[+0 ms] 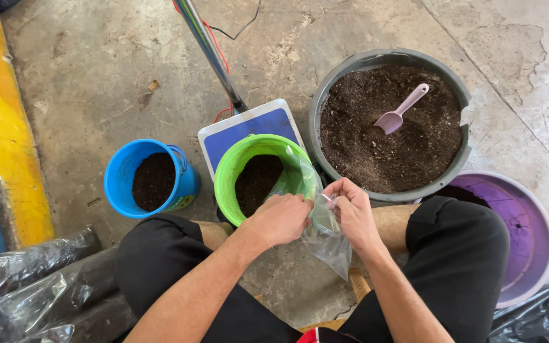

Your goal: The recorder is measuring and bagging fertilizer or soil components using a scale and plastic bags.

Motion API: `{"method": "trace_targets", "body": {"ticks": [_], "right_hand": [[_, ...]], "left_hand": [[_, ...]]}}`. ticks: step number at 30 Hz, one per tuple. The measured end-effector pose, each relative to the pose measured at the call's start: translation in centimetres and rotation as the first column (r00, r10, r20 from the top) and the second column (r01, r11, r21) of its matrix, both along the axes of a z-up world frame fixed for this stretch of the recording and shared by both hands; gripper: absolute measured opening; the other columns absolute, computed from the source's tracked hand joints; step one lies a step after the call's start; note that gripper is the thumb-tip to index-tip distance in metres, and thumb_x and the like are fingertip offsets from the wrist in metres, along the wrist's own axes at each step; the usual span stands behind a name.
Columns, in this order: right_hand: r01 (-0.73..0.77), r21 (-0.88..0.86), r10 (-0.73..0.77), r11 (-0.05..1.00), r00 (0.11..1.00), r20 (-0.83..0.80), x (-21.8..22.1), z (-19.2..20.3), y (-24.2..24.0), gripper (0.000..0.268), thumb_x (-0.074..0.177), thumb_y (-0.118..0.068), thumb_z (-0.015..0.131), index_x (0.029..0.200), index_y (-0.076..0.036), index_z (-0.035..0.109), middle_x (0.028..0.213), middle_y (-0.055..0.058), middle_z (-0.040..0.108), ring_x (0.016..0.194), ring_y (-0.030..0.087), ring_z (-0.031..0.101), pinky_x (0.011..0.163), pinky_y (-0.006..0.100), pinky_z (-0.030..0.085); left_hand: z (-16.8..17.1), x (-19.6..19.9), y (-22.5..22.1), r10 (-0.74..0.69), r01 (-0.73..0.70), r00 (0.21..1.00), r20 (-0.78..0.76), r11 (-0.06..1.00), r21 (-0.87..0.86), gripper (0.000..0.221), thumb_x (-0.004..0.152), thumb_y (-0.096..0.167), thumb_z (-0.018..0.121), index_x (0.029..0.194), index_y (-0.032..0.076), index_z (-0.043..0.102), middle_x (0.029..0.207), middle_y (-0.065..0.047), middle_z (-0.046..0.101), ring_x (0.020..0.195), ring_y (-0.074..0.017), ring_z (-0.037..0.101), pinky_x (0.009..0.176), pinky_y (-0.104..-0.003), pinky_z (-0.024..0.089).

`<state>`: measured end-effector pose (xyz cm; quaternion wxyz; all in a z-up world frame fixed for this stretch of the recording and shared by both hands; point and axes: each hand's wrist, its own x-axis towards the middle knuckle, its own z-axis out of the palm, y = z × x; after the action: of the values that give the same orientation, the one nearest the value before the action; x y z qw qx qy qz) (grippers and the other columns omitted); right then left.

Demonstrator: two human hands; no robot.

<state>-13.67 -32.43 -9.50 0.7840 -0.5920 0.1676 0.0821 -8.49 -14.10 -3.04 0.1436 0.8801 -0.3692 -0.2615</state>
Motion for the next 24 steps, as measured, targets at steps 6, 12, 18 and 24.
{"method": "trace_targets", "body": {"ticks": [6,12,18,24], "right_hand": [[0.004,0.016,-0.003,1.0,1.0,-0.014,0.1,-0.2,-0.2,0.018,0.084,0.005,0.049,0.092,-0.002,0.063,0.074,-0.004,0.055,0.056,0.001,0.04,0.048,0.02,0.03],[0.01,0.034,-0.01,0.999,1.0,-0.001,0.1,-0.2,-0.1,0.019,0.084,0.006,0.048,0.094,-0.002,0.062,0.075,-0.003,0.057,0.057,0.001,0.041,0.049,0.02,0.031],[0.017,0.021,-0.017,1.0,1.0,-0.018,0.1,-0.7,-0.1,0.018,0.086,0.006,0.047,0.093,-0.001,0.063,0.075,-0.003,0.056,0.058,0.002,0.042,0.05,0.02,0.033],[0.008,0.009,-0.008,1.0,1.0,0.012,-0.1,0.1,0.2,0.02,0.083,0.007,0.048,0.093,-0.001,0.062,0.077,-0.003,0.057,0.059,0.001,0.043,0.051,0.019,0.034]], "left_hand": [[0.2,0.0,-0.1,0.028,-0.028,1.0,-0.007,1.0,-0.004,0.025,0.088,0.02,0.069,0.102,-0.001,0.068,0.096,-0.02,0.071,0.093,-0.0393,0.071,0.079,-0.051,0.057],[0.1,-0.1,0.2,0.004,-0.004,1.0,-0.011,1.0,-0.001,0.024,0.088,0.021,0.069,0.1,-0.001,0.068,0.094,-0.02,0.072,0.092,-0.0388,0.072,0.077,-0.051,0.057],[0.2,-0.2,0.2,-0.016,0.016,1.0,0.006,1.0,-0.006,0.023,0.089,0.02,0.068,0.099,0.0,0.069,0.095,-0.02,0.071,0.09,-0.0382,0.072,0.075,-0.051,0.057],[0.3,-0.3,0.5,-0.023,0.023,1.0,0.001,1.0,0.014,0.024,0.089,0.021,0.068,0.1,0.0,0.069,0.095,-0.019,0.071,0.091,-0.0387,0.072,0.076,-0.051,0.057]]}}
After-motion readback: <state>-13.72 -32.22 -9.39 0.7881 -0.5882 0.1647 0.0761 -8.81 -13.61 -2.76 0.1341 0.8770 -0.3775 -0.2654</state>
